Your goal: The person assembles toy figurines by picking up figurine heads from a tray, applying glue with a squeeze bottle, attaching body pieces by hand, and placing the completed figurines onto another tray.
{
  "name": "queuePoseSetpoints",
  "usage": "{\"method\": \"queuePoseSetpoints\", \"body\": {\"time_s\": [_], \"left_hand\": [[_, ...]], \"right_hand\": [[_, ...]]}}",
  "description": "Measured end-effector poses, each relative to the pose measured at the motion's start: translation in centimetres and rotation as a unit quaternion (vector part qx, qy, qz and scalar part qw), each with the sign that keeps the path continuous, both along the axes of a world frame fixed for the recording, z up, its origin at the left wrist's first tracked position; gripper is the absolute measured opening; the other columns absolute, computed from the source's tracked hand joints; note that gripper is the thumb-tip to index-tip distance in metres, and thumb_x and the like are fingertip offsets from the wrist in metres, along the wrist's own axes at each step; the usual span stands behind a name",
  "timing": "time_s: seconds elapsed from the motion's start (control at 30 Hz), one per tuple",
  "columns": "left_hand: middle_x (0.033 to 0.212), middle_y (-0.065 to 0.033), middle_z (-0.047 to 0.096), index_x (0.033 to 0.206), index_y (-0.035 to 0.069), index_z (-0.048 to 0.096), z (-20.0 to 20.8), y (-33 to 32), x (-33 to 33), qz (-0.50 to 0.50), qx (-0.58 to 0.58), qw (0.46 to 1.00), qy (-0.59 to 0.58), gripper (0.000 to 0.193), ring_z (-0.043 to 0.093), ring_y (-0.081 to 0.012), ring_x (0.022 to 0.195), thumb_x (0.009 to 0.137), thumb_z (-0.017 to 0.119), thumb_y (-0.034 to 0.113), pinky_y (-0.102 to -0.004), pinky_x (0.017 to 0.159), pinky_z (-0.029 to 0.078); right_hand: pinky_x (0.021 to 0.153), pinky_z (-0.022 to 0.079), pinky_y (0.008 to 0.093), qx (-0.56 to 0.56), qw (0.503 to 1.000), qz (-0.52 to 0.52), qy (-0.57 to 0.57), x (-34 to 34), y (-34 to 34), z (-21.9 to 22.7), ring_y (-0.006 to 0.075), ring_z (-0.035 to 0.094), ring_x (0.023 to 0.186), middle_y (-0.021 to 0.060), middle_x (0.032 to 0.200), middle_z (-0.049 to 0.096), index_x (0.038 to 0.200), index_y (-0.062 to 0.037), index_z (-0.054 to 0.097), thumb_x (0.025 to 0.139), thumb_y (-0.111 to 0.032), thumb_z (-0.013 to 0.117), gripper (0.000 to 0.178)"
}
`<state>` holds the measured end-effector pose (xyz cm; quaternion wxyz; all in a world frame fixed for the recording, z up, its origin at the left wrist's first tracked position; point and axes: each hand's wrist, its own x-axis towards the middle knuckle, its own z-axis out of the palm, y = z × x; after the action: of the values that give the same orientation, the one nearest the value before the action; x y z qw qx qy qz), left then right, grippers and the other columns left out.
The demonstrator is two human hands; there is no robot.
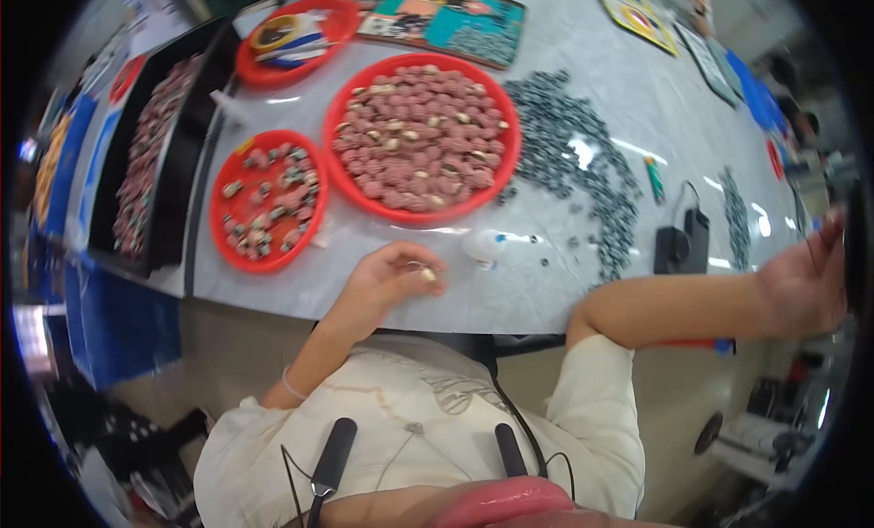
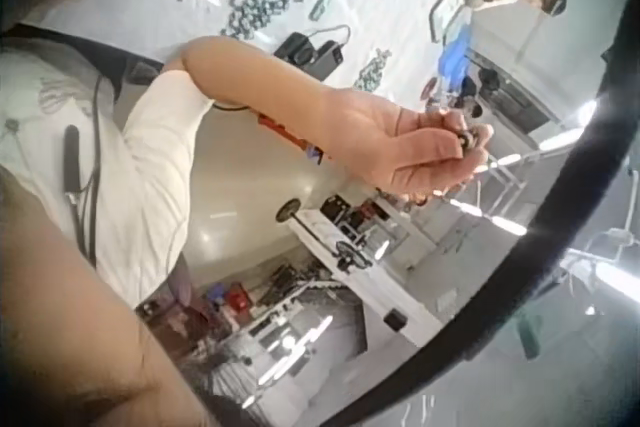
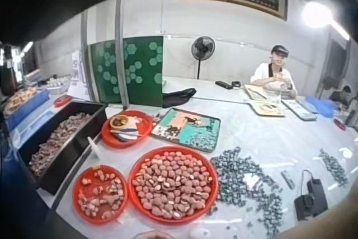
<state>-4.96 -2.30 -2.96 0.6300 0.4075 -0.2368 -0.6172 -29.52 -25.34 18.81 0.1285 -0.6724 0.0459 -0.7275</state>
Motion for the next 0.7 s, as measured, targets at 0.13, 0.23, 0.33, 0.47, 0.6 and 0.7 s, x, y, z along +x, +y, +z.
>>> {"method": "queuePoseSetpoints", "body": {"time_s": [0.13, 0.23, 0.33, 0.47, 0.6, 0.7], "left_hand": [[0.099, -0.0121, 0.057, 0.100, -0.001, 0.053, 0.0, -0.3, -0.2, 0.006, 0.021, 1.000, 0.008, 0.020, 0.058, -0.0194, 0.087, 0.082, 0.059, 0.007, -0.0339, 0.079, 0.048], [0.099, -0.0124, 0.057, 0.099, -0.001, 0.053, 0.4, -0.4, 0.0, 0.000, 0.021, 1.000, 0.009, 0.020, 0.058, -0.0198, 0.087, 0.082, 0.059, 0.007, -0.0338, 0.079, 0.048], [0.099, -0.0123, 0.057, 0.099, -0.001, 0.053, 0.3, -0.3, 0.2, -0.001, 0.020, 1.000, 0.016, 0.021, 0.059, -0.0199, 0.087, 0.082, 0.060, 0.008, -0.0337, 0.079, 0.048], [0.100, -0.0105, 0.058, 0.101, -0.001, 0.053, 0.2, -0.2, 0.4, 0.003, 0.012, 0.999, 0.032, 0.020, 0.059, -0.0182, 0.090, 0.083, 0.059, 0.007, -0.0324, 0.083, 0.046], [0.100, -0.0101, 0.058, 0.101, -0.001, 0.053, 0.4, -0.2, 0.6, -0.010, 0.010, 0.999, 0.031, 0.022, 0.059, -0.0182, 0.090, 0.083, 0.059, 0.008, -0.0319, 0.083, 0.046], [0.100, -0.0096, 0.058, 0.101, -0.001, 0.053, 0.4, -0.3, 0.6, -0.018, 0.010, 0.999, 0.031, 0.021, 0.059, -0.0179, 0.090, 0.083, 0.059, 0.008, -0.0315, 0.083, 0.046]], "right_hand": [[0.071, 0.051, 0.0229, 0.032, 0.997, -0.029, -0.067, 0.3, 0.5, -0.6, 0.0209, 0.062, 0.080, 0.0225, 0.098, 0.060, 0.098, 0.0144, 0.055, 0.082, 0.005, 0.050, 0.020], [0.076, 0.048, 0.0264, 0.046, 0.994, -0.081, -0.059, 0.3, 0.1, -0.7, 0.0228, 0.059, 0.084, 0.0215, 0.096, 0.058, 0.103, 0.0123, 0.053, 0.087, -0.004, 0.046, 0.024], [0.080, 0.051, 0.0251, 0.031, 0.998, -0.027, -0.051, 0.4, 0.0, -0.9, 0.0239, 0.062, 0.088, 0.0248, 0.102, 0.058, 0.105, 0.0155, 0.050, 0.085, 0.001, 0.045, 0.025], [0.077, 0.053, 0.0249, 0.036, 0.997, -0.042, -0.051, 0.9, -0.2, -0.9, 0.0256, 0.062, 0.087, 0.0260, 0.100, 0.058, 0.105, 0.0166, 0.050, 0.085, 0.001, 0.045, 0.025], [0.074, 0.054, 0.0242, 0.061, 0.994, -0.073, -0.045, 2.3, -0.2, -0.9, 0.0275, 0.063, 0.086, 0.0276, 0.100, 0.058, 0.104, 0.0157, 0.051, 0.085, 0.001, 0.046, 0.025], [0.074, 0.054, 0.0243, 0.061, 0.993, -0.084, -0.050, 2.6, 0.0, -1.0, 0.0279, 0.063, 0.085, 0.0280, 0.099, 0.058, 0.103, 0.0152, 0.052, 0.084, 0.001, 0.046, 0.024]]}}
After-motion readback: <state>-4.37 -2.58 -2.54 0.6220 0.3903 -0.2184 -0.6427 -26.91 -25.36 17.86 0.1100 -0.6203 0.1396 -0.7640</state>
